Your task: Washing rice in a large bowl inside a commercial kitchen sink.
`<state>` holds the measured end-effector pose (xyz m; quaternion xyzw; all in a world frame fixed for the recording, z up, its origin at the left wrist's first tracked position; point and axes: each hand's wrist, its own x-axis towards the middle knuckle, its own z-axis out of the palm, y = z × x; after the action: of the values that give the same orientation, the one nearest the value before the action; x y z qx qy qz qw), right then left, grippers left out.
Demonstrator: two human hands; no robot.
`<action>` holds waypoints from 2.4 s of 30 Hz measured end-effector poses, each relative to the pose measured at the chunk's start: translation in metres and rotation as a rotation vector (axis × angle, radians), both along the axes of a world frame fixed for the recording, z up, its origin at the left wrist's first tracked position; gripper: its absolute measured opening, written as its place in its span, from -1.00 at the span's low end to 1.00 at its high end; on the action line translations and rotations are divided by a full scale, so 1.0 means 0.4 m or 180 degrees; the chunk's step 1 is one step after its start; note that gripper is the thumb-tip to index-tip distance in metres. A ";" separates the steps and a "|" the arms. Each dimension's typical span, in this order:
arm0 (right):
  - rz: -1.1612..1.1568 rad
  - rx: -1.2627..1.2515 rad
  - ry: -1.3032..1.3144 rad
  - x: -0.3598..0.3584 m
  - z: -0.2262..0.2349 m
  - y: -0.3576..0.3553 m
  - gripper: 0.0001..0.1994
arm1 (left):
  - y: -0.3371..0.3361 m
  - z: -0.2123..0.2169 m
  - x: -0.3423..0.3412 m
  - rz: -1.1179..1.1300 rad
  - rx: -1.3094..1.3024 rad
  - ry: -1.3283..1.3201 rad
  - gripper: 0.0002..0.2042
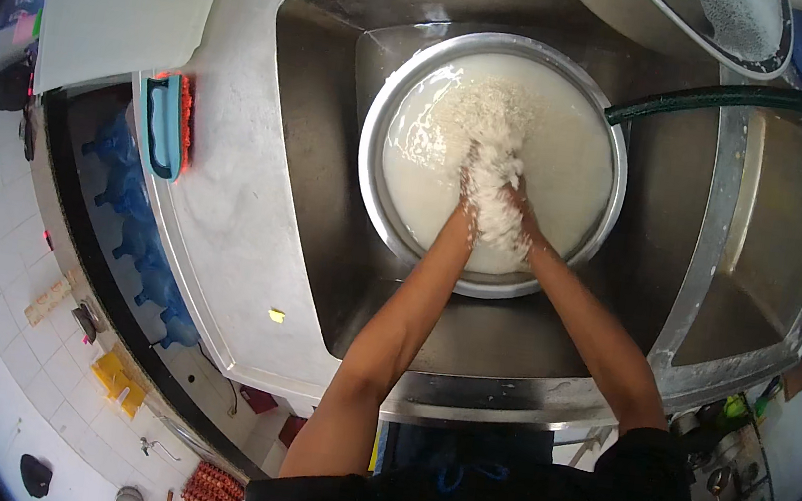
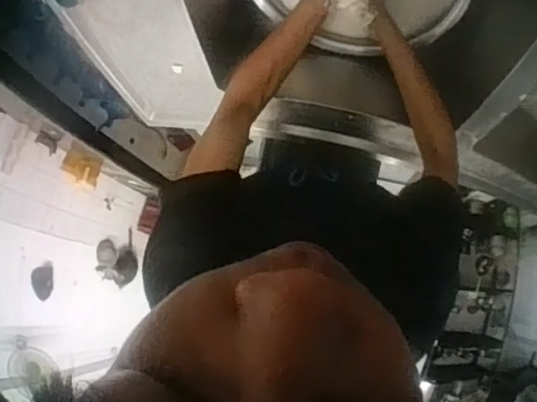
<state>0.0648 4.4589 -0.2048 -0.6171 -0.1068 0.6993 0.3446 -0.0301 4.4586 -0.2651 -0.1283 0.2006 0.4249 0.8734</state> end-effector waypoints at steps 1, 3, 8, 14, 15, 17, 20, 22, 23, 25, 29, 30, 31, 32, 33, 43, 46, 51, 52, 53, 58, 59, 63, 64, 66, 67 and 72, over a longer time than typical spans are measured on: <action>-0.0064 -0.0179 0.0259 -0.030 0.005 0.005 -0.44 | -0.002 -0.047 -0.046 -0.0004 -0.0145 -0.1846 -0.61; -0.0243 -0.0569 0.0667 -0.048 0.005 0.000 -0.46 | -0.041 -0.139 -0.067 -0.0073 -0.0059 -0.1077 -0.62; -0.0362 0.0483 -0.1804 -0.071 -0.133 -0.057 -0.56 | -0.048 -0.221 -0.005 -0.0368 0.0328 0.1203 -0.65; 0.0930 0.1280 -0.1347 -0.083 0.002 -0.052 -0.49 | 0.029 -0.145 -0.086 -0.0318 0.0303 0.2192 -0.68; 0.0688 0.0635 -0.0305 -0.090 0.046 -0.065 -0.50 | 0.032 -0.119 -0.097 -0.0308 0.0280 0.2366 -0.66; 0.0621 0.1402 -0.1032 0.004 0.042 -0.075 -0.59 | 0.049 0.023 0.003 -0.0462 -0.0053 0.4067 -0.73; 0.2231 0.2022 -0.3112 0.067 0.108 -0.004 -0.74 | 0.103 0.237 0.006 -0.1740 0.1417 0.5134 -0.78; 0.2228 0.2059 -0.3072 0.078 0.111 0.031 -0.77 | 0.086 0.240 -0.043 -0.1602 0.2624 0.5772 -0.77; 0.2227 0.2100 -0.3039 0.078 0.141 0.072 -0.79 | 0.078 0.252 -0.075 -0.1414 0.3899 0.6299 -0.73; 0.2337 0.2881 -0.3748 0.108 0.153 0.147 -0.70 | 0.063 0.310 -0.086 -0.1801 0.3605 0.6113 -0.61; 0.2599 0.2698 -0.3945 0.122 0.115 0.276 -0.65 | 0.000 0.308 -0.110 -0.1385 0.2987 0.6516 -0.43; 0.2684 0.2629 -0.3952 0.110 0.106 0.305 -0.61 | -0.013 0.287 -0.111 -0.1448 0.2047 0.6707 -0.40; 0.2669 0.2636 -0.3940 0.100 0.099 0.334 -0.61 | -0.023 0.267 -0.117 -0.1487 0.1099 0.6817 -0.35; 0.3189 0.1904 -0.3515 0.086 0.110 0.367 -0.52 | -0.003 0.269 -0.114 -0.2318 0.0167 0.6707 -0.21; 0.3654 0.1180 -0.3048 0.079 0.112 0.392 -0.43 | 0.006 0.259 -0.128 -0.2319 0.0160 0.6734 -0.21; 0.3545 0.0220 -0.1265 0.031 0.012 0.416 -0.24 | 0.062 0.163 -0.134 -0.0526 -0.0977 0.2622 -0.17; 0.3304 0.0484 -0.1688 0.109 -0.119 0.303 -0.25 | 0.063 0.171 -0.038 -0.0654 -0.1239 0.2037 -0.19; 0.2202 0.1833 -0.2889 -0.107 0.096 0.133 -0.44 | 0.025 -0.002 -0.178 0.0311 -0.0815 0.1329 -0.30; 0.2099 0.2210 -0.3487 -0.128 0.127 0.100 -0.55 | 0.024 -0.018 -0.186 0.0062 0.0204 0.1840 -0.34; 0.2109 0.2166 -0.3523 -0.106 0.122 0.094 -0.55 | 0.023 -0.020 -0.171 -0.0222 0.1239 0.2276 -0.39; 0.2068 0.1911 -0.3925 -0.044 0.049 0.058 -0.59 | 0.049 0.040 -0.059 -0.1661 0.2133 0.3822 -0.58; 0.1980 0.2591 -0.4476 -0.062 0.046 0.035 -0.57 | 0.041 0.021 -0.064 -0.1652 0.2132 0.3862 -0.58; 0.2283 0.0467 -0.2019 -0.031 0.081 0.101 -0.51 | -0.010 0.001 -0.068 0.0142 0.0757 0.0523 -0.58; 0.2047 0.0537 -0.2334 -0.019 0.090 0.082 -0.48 | -0.007 0.031 -0.038 -0.0719 0.1168 0.1577 -0.58; 0.1958 0.1775 -0.3445 -0.041 -0.002 -0.003 -0.48 | 0.006 0.052 -0.003 -0.1581 0.1626 0.2632 -0.57; 0.1815 0.3029 -0.4463 -0.046 -0.041 -0.041 -0.48 | -0.003 0.040 0.003 -0.1603 0.2409 0.3655 -0.57; 0.1346 0.2038 -0.3155 -0.056 0.098 0.007 -0.65 | 0.019 0.022 -0.075 -0.1487 0.3763 0.5805 -0.56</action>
<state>0.0423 4.4617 -0.1658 -0.6998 -0.5780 0.3163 0.2760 -0.0603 4.4663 -0.2563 0.7096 0.5528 0.2138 0.3809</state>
